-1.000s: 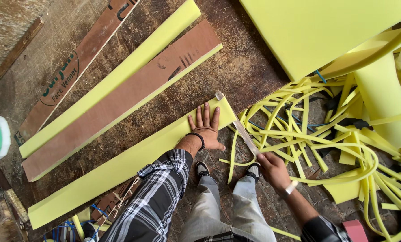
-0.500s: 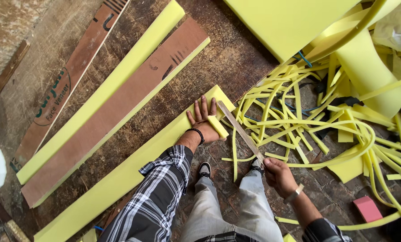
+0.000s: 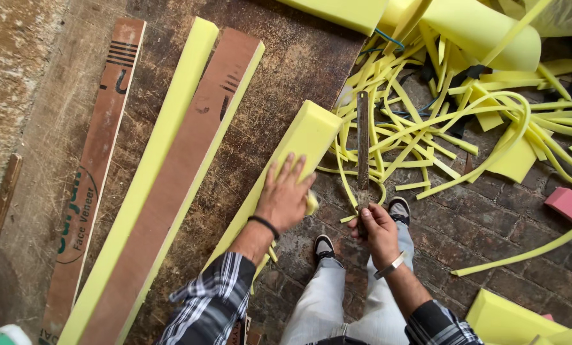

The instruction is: The person uses a spray gun to apply a coating to a wooden board, then uses a knife to cut yellow foam strips along the board's edges. The person removes excess foam and continues cutting additional strips.

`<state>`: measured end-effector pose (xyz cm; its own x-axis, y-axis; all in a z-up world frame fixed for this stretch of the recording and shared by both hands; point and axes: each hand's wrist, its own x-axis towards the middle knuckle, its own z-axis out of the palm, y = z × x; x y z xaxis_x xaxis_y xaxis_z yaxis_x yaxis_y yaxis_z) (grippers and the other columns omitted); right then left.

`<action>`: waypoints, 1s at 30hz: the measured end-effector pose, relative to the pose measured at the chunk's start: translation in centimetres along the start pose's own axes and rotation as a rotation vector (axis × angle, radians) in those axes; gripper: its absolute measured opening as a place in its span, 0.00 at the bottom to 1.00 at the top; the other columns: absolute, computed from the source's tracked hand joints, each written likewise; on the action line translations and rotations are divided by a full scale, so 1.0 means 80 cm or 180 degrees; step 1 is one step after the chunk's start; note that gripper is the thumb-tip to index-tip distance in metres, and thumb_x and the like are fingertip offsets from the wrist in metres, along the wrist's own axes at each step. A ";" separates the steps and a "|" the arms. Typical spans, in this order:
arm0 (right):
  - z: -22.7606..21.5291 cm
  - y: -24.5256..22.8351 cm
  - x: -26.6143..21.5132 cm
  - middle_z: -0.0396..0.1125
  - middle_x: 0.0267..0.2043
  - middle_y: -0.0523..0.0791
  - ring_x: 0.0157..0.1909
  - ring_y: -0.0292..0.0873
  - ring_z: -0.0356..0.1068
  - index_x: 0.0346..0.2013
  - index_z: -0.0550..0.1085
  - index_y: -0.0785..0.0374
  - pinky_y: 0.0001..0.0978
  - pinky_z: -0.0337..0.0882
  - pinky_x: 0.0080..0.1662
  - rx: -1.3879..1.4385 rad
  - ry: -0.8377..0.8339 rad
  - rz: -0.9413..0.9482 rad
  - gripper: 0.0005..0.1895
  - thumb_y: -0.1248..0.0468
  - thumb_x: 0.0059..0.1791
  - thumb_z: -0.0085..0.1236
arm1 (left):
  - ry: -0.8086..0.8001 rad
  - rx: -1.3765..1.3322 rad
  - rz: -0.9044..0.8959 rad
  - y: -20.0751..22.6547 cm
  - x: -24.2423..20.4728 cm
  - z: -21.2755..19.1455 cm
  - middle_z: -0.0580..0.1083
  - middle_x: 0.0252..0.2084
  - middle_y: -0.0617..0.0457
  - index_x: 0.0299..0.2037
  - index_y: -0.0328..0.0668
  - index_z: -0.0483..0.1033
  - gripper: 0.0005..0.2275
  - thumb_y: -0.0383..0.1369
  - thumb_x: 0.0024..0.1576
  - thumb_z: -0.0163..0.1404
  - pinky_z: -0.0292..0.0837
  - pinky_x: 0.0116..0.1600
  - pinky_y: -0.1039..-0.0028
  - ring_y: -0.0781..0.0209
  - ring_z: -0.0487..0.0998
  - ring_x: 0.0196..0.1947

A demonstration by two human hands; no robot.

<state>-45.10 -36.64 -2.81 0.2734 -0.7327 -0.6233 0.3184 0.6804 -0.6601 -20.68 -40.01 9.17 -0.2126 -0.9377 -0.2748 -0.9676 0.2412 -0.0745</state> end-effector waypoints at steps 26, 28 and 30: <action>0.138 0.059 0.093 0.64 0.21 0.38 0.17 0.31 0.59 0.45 0.71 0.62 0.24 0.60 0.19 -0.0031 0.0285 -0.0726 0.10 0.60 0.57 0.45 | 0.0582 -0.0611 -0.0798 -0.059 0.031 0.077 0.40 0.80 0.44 0.78 0.61 0.36 0.30 0.53 0.67 0.30 0.45 0.73 0.44 0.35 0.49 0.76; 0.146 0.021 0.105 0.64 0.21 0.37 0.18 0.31 0.58 0.44 0.72 0.62 0.23 0.59 0.20 0.0030 0.0281 -0.0856 0.10 0.60 0.58 0.44 | 0.0565 -0.0618 -0.0819 -0.055 0.030 0.077 0.40 0.80 0.45 0.78 0.62 0.36 0.30 0.53 0.67 0.30 0.44 0.74 0.44 0.35 0.49 0.76; 0.157 -0.015 0.111 0.62 0.21 0.37 0.18 0.31 0.57 0.43 0.72 0.62 0.23 0.58 0.21 0.0021 0.0274 -0.1134 0.11 0.60 0.59 0.44 | 0.0538 -0.0541 -0.0859 -0.055 0.033 0.077 0.40 0.81 0.45 0.78 0.62 0.36 0.30 0.53 0.67 0.30 0.44 0.74 0.43 0.35 0.49 0.76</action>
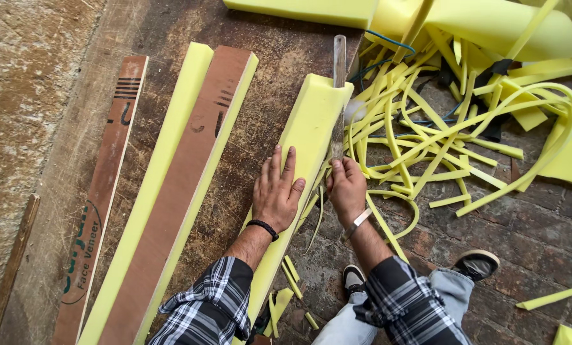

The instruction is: The person uses a spray gun to apply a coating to a wooden board, then uses a knife to cut yellow foam strips along the board's edges. The person removes excess foam and continues cutting additional strips.

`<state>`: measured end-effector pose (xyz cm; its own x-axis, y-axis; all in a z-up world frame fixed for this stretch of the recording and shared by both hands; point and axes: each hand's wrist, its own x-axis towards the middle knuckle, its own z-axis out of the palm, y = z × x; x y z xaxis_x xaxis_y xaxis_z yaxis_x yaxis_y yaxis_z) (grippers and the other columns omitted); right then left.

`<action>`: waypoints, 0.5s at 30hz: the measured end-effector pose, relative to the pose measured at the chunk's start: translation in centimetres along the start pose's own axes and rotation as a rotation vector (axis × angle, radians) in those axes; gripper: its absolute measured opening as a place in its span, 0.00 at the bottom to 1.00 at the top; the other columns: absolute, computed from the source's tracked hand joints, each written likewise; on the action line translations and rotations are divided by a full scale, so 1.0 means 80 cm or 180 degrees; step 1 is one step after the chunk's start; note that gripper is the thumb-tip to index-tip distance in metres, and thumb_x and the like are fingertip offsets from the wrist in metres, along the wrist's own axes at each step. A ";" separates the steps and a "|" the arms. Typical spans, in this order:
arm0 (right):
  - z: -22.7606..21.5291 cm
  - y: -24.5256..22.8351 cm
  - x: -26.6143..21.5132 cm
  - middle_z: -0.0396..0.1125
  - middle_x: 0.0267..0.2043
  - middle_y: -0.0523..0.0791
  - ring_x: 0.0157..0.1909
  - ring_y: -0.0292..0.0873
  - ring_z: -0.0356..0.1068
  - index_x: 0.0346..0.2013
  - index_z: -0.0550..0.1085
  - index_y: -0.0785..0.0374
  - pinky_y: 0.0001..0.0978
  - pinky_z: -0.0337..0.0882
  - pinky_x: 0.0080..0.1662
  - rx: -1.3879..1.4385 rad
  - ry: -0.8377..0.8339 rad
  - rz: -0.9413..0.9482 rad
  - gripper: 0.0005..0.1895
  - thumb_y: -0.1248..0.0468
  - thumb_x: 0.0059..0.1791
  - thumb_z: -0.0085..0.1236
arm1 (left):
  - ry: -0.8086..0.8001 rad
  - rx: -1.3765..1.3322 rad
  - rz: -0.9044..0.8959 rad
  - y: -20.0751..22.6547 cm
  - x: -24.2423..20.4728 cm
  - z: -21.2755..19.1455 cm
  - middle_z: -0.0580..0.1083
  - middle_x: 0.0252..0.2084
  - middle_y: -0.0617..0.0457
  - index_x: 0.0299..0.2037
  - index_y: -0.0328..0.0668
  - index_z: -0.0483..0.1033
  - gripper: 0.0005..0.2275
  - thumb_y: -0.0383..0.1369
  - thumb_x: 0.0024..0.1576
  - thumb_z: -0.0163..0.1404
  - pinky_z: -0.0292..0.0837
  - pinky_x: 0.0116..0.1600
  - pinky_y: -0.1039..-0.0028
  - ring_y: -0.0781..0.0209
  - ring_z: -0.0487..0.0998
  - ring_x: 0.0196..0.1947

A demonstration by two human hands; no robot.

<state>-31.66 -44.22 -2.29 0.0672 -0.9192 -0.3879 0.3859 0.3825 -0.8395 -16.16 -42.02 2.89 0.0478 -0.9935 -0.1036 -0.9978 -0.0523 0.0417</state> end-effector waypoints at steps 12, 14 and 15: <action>0.010 0.064 -0.073 0.62 0.21 0.38 0.18 0.31 0.57 0.41 0.72 0.63 0.24 0.57 0.20 -0.0133 -0.0024 0.0071 0.11 0.59 0.59 0.45 | -0.0046 -0.0099 -0.0050 0.000 0.005 0.008 0.38 0.81 0.45 0.78 0.66 0.33 0.31 0.56 0.66 0.27 0.36 0.75 0.41 0.35 0.44 0.77; 0.017 0.070 -0.090 0.60 0.22 0.38 0.19 0.31 0.57 0.40 0.69 0.66 0.24 0.58 0.22 -0.0130 0.0047 0.0059 0.13 0.59 0.61 0.46 | -0.0067 -0.0096 -0.0148 -0.004 0.014 0.007 0.37 0.82 0.46 0.78 0.66 0.33 0.31 0.57 0.66 0.25 0.35 0.76 0.42 0.35 0.44 0.77; 0.020 0.080 -0.122 0.61 0.21 0.38 0.18 0.31 0.57 0.40 0.70 0.64 0.24 0.59 0.21 -0.0182 -0.0041 0.0272 0.11 0.59 0.59 0.46 | -0.0090 -0.0102 -0.0162 -0.003 0.018 0.008 0.37 0.82 0.47 0.78 0.66 0.33 0.31 0.58 0.66 0.24 0.34 0.77 0.42 0.36 0.44 0.77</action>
<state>-28.41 -32.92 -3.25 0.1096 -0.8840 -0.4545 0.3252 0.4639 -0.8240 -15.90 -43.40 2.12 0.0965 -0.9862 -0.1344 -0.9920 -0.1063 0.0674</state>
